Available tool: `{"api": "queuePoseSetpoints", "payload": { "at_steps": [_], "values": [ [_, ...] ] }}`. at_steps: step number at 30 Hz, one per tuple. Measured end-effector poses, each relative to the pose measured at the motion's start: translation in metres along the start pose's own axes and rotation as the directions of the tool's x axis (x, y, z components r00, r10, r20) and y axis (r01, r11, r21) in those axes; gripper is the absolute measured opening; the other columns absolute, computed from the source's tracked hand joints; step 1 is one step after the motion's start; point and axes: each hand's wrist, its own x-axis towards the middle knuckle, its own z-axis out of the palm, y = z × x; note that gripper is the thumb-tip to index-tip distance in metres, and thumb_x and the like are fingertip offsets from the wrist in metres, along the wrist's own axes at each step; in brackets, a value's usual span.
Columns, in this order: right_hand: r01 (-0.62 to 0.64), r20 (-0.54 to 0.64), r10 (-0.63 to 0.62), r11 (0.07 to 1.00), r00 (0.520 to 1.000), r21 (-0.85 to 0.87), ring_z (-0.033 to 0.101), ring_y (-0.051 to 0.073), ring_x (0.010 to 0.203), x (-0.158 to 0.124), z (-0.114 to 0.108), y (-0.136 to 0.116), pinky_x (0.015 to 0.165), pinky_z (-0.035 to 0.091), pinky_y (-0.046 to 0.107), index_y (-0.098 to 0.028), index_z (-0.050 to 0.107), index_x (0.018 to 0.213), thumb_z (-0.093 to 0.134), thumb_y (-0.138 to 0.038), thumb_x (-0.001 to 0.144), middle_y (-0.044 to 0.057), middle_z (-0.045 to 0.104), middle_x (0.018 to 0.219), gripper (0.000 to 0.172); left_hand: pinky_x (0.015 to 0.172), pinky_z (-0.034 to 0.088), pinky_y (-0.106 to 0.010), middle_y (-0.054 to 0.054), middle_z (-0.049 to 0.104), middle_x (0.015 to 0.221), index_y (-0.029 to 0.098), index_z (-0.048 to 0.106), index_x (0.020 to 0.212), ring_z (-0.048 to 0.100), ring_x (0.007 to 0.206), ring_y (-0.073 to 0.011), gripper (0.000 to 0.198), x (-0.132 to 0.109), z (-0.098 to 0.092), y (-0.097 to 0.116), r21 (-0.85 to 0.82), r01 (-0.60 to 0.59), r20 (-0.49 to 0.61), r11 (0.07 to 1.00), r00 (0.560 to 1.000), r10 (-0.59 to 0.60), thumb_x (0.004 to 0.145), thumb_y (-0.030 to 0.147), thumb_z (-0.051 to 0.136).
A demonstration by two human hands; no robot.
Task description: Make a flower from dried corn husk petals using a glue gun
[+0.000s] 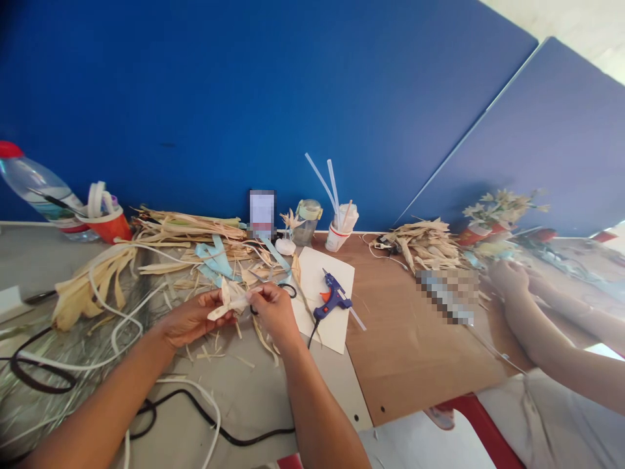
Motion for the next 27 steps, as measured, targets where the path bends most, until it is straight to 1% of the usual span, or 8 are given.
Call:
{"api": "queuePoseSetpoints", "payload": {
  "at_steps": [5,8,10,13,18,20,23,27],
  "values": [
    [-0.067,0.054,0.06,0.988,0.997,0.142,0.045,0.011,0.055,0.0,-0.002,-0.001,0.058,0.035,0.025,-0.017,0.062,0.06,0.065,-0.029,0.066,-0.001,0.055,0.056,0.014,0.059,0.045,-0.021,-0.002,0.064,0.067,0.014,0.067,0.075,0.059,0.06,-0.0112,0.018,-0.002,-0.002,0.002,0.053,-0.004,-0.026,0.999,1.0,0.005,0.061,0.016,0.078],
    [-0.103,0.083,0.088,0.973,0.993,0.206,0.05,0.013,0.061,-0.001,-0.004,-0.004,0.061,0.038,0.025,-0.017,0.067,0.069,0.066,-0.037,0.067,0.002,0.061,0.065,0.021,0.058,0.043,-0.02,-0.001,0.063,0.065,0.015,0.066,0.072,0.06,0.062,-0.0121,0.016,-0.003,-0.001,0.005,0.053,-0.006,-0.014,0.999,1.0,0.007,0.061,0.017,0.078],
    [-0.129,0.132,0.103,0.97,0.986,0.206,0.052,0.014,0.064,-0.001,-0.005,-0.007,0.063,0.039,0.026,-0.017,0.069,0.074,0.067,-0.04,0.067,0.003,0.063,0.07,0.025,0.059,0.043,-0.021,-0.001,0.063,0.067,0.015,0.065,0.071,0.06,0.064,-0.0124,0.014,-0.004,0.0,0.006,0.056,-0.02,-0.002,0.998,1.0,0.02,0.062,0.017,0.076],
    [-0.163,0.201,0.125,0.968,0.972,0.188,0.051,0.013,0.062,-0.002,-0.005,-0.009,0.063,0.039,0.025,-0.017,0.07,0.072,0.07,-0.038,0.064,0.002,0.063,0.069,0.023,0.063,0.044,-0.023,-0.002,0.064,0.07,0.014,0.065,0.072,0.057,0.063,-0.0113,0.012,-0.004,0.0,0.007,0.075,-0.014,0.022,0.997,1.0,0.012,0.064,0.015,0.074],
    [-0.211,0.195,0.17,0.954,0.966,0.212,0.051,0.012,0.058,-0.004,-0.002,-0.009,0.059,0.038,0.025,-0.017,0.07,0.067,0.074,-0.035,0.059,0.001,0.063,0.061,0.02,0.069,0.044,-0.024,0.003,0.056,0.057,0.016,0.062,0.065,0.051,0.055,-0.0092,0.012,-0.006,0.001,0.007,0.083,-0.009,0.041,0.996,0.999,0.006,0.063,0.015,0.073],
    [-0.222,0.185,0.184,0.953,0.965,0.208,0.05,0.012,0.054,-0.004,-0.001,-0.009,0.056,0.037,0.025,-0.017,0.069,0.062,0.076,-0.036,0.057,0.0,0.062,0.057,0.021,0.063,0.042,-0.022,0.003,0.056,0.058,0.016,0.062,0.067,0.051,0.057,-0.0101,0.012,-0.007,0.001,0.007,0.118,-0.005,0.039,0.993,0.999,0.0,0.062,0.016,0.073],
    [-0.226,0.176,0.193,0.955,0.965,0.193,0.049,0.011,0.052,-0.004,-0.001,-0.009,0.054,0.037,0.024,-0.016,0.068,0.058,0.077,-0.037,0.055,0.0,0.061,0.055,0.024,0.053,0.035,-0.02,0.001,0.058,0.063,0.016,0.062,0.07,0.051,0.059,-0.0113,0.014,-0.008,0.002,0.008,0.18,0.011,0.04,0.984,0.999,-0.018,0.061,0.017,0.073],
    [-0.237,0.178,0.203,0.951,0.963,0.199,0.049,0.011,0.052,-0.003,-0.001,-0.008,0.055,0.038,0.025,-0.015,0.068,0.058,0.078,-0.037,0.054,0.0,0.061,0.054,0.025,0.052,0.031,-0.021,0.001,0.056,0.063,0.017,0.061,0.067,0.047,0.057,-0.0111,0.015,-0.01,0.004,0.01,0.187,0.011,0.084,0.982,0.996,-0.027,0.062,0.022,0.074]
  ]
}}
